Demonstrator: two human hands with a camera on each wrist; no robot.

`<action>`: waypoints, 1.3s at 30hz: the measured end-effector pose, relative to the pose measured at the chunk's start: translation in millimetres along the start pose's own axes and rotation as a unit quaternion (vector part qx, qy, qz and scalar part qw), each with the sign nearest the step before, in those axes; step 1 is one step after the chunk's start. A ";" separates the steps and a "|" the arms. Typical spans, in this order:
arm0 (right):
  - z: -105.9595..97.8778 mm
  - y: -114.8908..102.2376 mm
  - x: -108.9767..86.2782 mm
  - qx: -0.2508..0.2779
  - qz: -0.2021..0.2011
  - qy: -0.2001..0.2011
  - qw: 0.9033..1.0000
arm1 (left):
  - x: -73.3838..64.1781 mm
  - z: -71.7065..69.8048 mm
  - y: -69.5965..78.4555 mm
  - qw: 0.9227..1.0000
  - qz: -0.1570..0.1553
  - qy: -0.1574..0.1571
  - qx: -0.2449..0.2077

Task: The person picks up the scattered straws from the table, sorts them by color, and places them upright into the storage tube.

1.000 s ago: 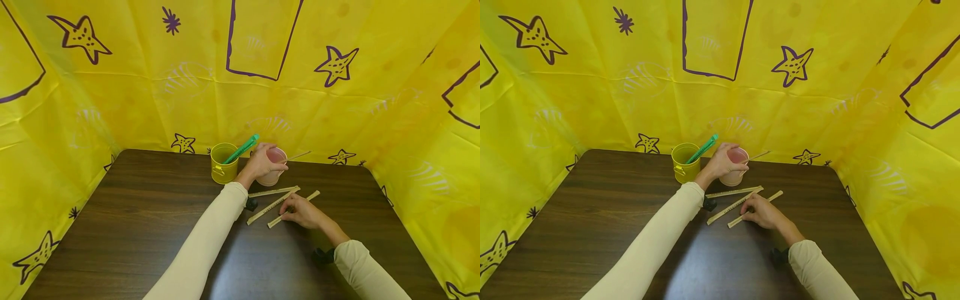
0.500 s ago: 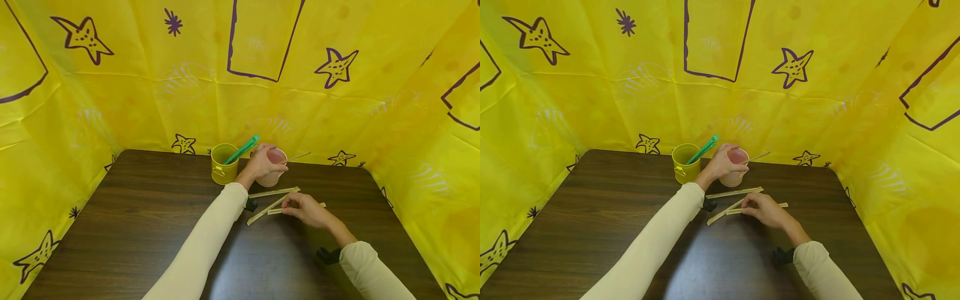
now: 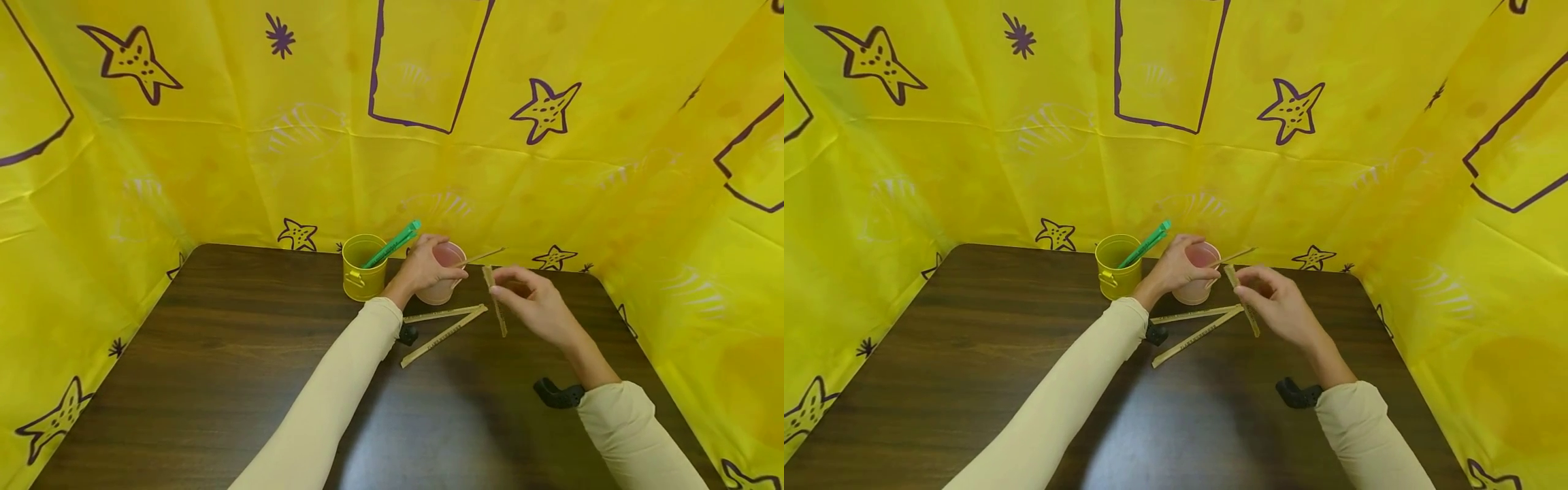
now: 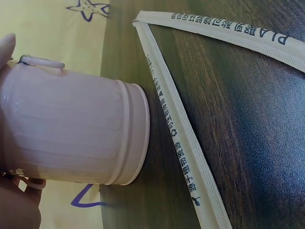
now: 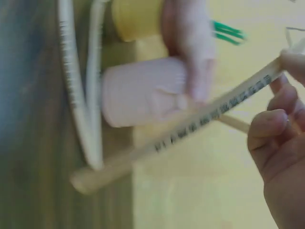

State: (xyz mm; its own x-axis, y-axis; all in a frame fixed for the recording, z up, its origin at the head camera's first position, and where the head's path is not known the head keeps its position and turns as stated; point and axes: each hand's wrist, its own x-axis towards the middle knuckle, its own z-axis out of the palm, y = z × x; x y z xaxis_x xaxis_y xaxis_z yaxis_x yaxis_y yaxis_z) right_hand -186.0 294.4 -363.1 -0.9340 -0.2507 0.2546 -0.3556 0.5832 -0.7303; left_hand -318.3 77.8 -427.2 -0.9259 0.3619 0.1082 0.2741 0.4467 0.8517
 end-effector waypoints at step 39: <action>-8.0 -6.9 93.0 0.198 0.094 0.135 0.966 | 2.9 1.7 0.3 0.999 -0.001 -0.004 -0.038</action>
State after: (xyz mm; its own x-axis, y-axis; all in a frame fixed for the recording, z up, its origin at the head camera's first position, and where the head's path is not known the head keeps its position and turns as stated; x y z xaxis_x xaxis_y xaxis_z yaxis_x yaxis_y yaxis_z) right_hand -270.6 273.2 -329.3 -0.9748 0.0724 0.2109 -0.1877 0.2444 -0.9513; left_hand -320.5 80.3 -427.5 -0.9241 0.3683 0.1020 0.2510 0.3835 0.8888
